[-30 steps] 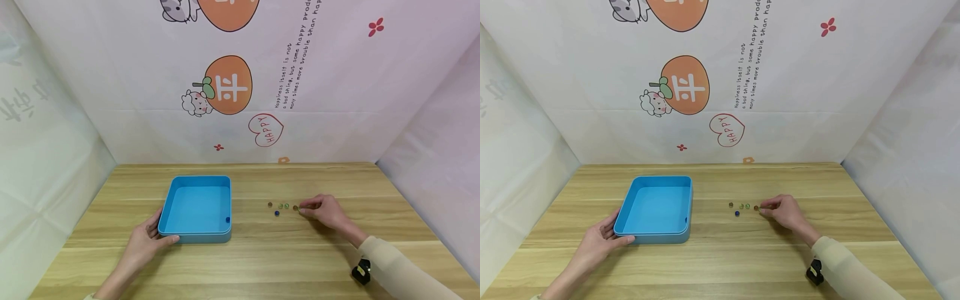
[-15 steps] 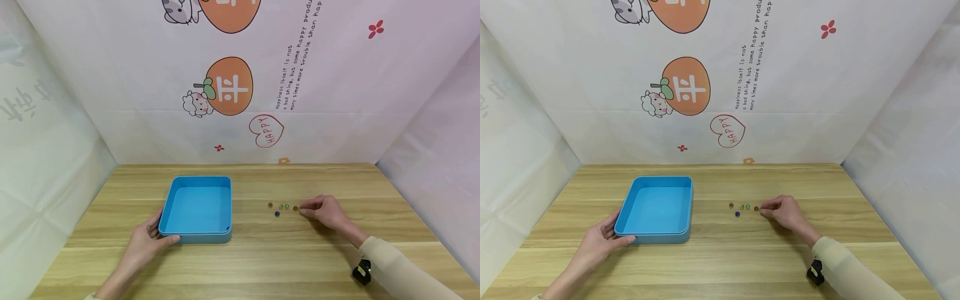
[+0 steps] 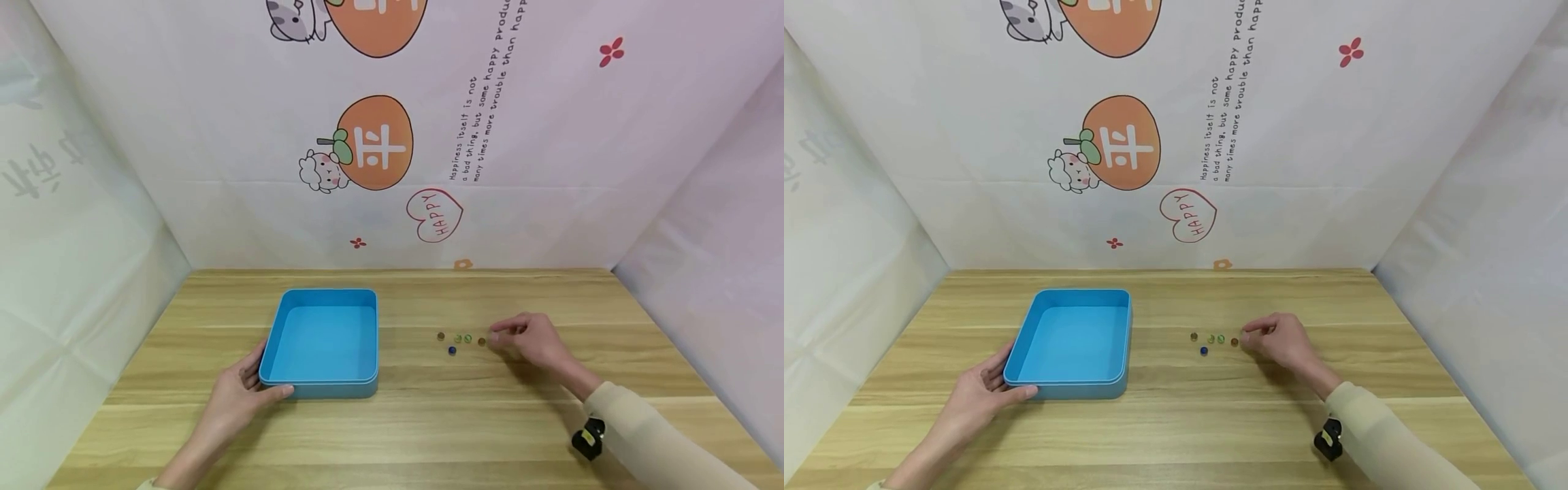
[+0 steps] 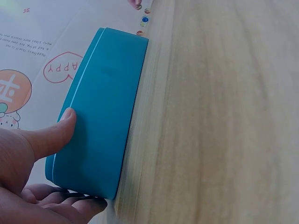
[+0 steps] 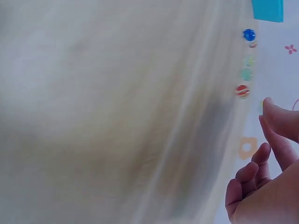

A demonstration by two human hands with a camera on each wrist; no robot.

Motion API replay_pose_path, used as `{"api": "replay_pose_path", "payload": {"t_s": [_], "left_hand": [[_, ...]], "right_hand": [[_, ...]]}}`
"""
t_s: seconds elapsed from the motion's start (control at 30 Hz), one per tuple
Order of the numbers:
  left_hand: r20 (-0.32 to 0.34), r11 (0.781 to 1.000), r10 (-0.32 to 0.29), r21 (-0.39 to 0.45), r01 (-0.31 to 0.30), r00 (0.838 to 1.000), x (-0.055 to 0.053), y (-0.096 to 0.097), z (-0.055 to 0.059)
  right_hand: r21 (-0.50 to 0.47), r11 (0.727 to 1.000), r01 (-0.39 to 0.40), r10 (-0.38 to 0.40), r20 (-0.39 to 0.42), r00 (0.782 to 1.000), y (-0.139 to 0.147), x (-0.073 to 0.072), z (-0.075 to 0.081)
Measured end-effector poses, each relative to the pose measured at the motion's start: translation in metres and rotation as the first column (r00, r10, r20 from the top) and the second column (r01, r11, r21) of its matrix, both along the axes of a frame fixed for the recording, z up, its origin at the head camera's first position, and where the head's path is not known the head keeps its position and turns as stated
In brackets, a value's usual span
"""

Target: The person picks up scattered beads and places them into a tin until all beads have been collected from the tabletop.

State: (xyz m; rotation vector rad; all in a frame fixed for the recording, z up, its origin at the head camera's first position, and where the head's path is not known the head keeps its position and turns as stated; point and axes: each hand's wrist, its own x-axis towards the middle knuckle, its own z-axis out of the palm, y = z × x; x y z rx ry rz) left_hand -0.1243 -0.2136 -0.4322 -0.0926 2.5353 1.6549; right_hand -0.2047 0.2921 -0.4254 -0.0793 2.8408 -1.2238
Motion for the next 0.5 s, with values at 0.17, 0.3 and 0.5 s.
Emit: {"api": "replay_pose_path", "payload": {"t_s": [0.17,0.3,0.5], "left_hand": [[0.000,1.000,-0.005,0.006,0.005,1.000,0.000,0.000,0.000],[-0.004,1.000,-0.007,0.008,0.007,1.000,0.001,0.000,0.000],[-0.001,1.000,-0.006,0.006,0.006,1.000,0.000,0.000,0.001]], "right_hand": [[-0.028,1.000,-0.003,0.003,0.010,1.000,-0.009,-0.005,0.010],[-0.047,0.999,-0.010,0.011,0.014,1.000,-0.018,-0.009,0.020],[-0.079,0.997,-0.020,0.022,0.021,1.000,-0.034,-0.016,0.032]]}}
